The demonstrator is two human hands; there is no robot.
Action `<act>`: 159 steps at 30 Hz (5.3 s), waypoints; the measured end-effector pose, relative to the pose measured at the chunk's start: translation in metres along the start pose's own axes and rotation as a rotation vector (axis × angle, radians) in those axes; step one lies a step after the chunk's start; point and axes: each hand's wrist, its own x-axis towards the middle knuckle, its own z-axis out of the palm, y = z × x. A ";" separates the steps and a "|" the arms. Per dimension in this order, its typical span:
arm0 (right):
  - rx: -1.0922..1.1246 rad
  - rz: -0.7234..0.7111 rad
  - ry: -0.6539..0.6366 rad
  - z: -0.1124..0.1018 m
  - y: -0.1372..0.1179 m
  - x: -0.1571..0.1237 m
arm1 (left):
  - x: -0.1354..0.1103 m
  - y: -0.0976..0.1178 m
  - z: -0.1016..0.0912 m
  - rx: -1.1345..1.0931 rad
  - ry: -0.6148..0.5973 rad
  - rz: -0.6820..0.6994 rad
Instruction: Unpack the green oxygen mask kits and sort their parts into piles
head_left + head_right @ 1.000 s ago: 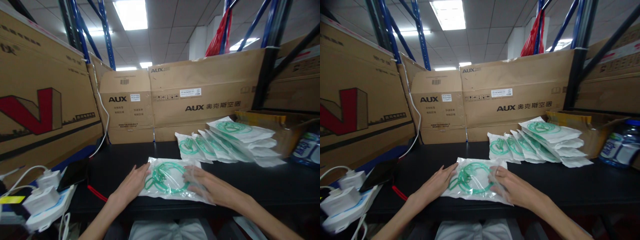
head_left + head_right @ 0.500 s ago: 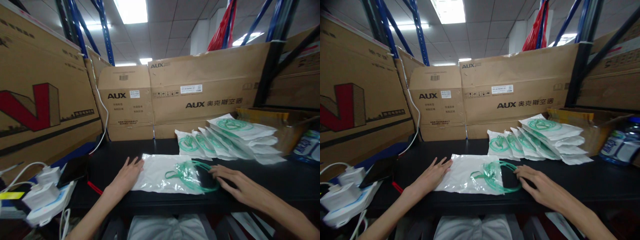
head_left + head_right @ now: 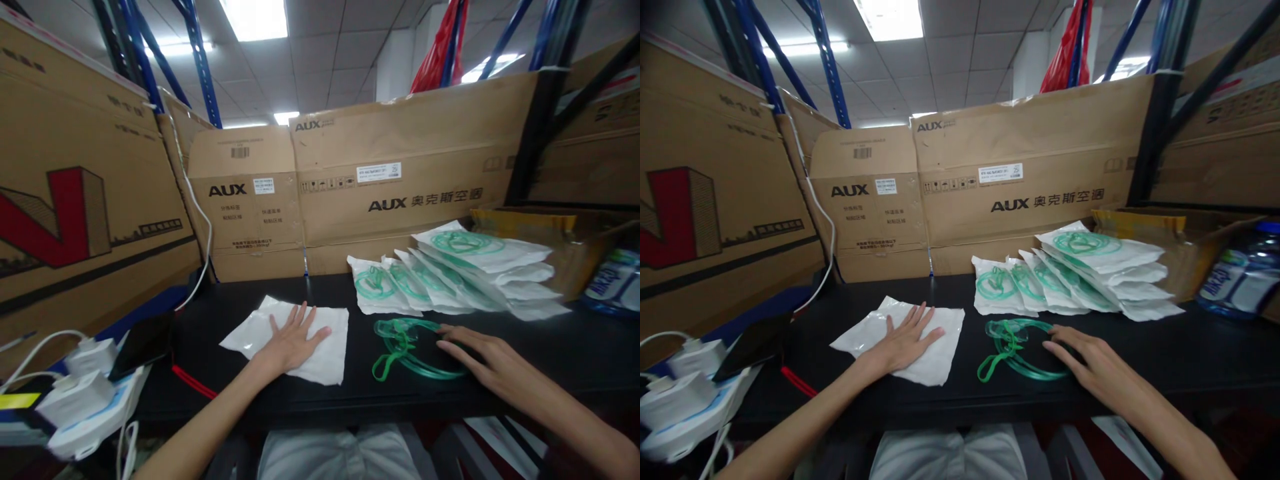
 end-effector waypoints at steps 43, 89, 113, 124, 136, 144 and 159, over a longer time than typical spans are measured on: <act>0.048 0.016 0.024 0.054 -0.105 0.021 | 0.123 0.023 -0.048 -0.041 0.296 -0.168; -0.094 -0.323 -0.259 0.073 -0.132 0.084 | -0.022 0.025 -0.030 -0.386 -0.035 0.245; -0.136 -0.433 -0.252 0.089 -0.124 0.088 | -0.018 0.015 -0.039 -0.450 -0.160 0.178; -0.073 -0.387 -0.316 0.081 -0.129 0.089 | -0.028 0.014 -0.047 -0.374 -0.049 0.351; -0.136 -0.354 -0.263 0.075 -0.127 0.091 | -0.028 -0.005 -0.063 -0.424 -0.129 0.246; -0.162 -0.278 -0.221 0.066 -0.137 0.099 | -0.033 -0.044 -0.076 -0.476 -0.073 0.208; -0.131 0.235 -0.264 0.035 -0.115 0.083 | -0.011 0.002 -0.033 -0.333 0.161 0.167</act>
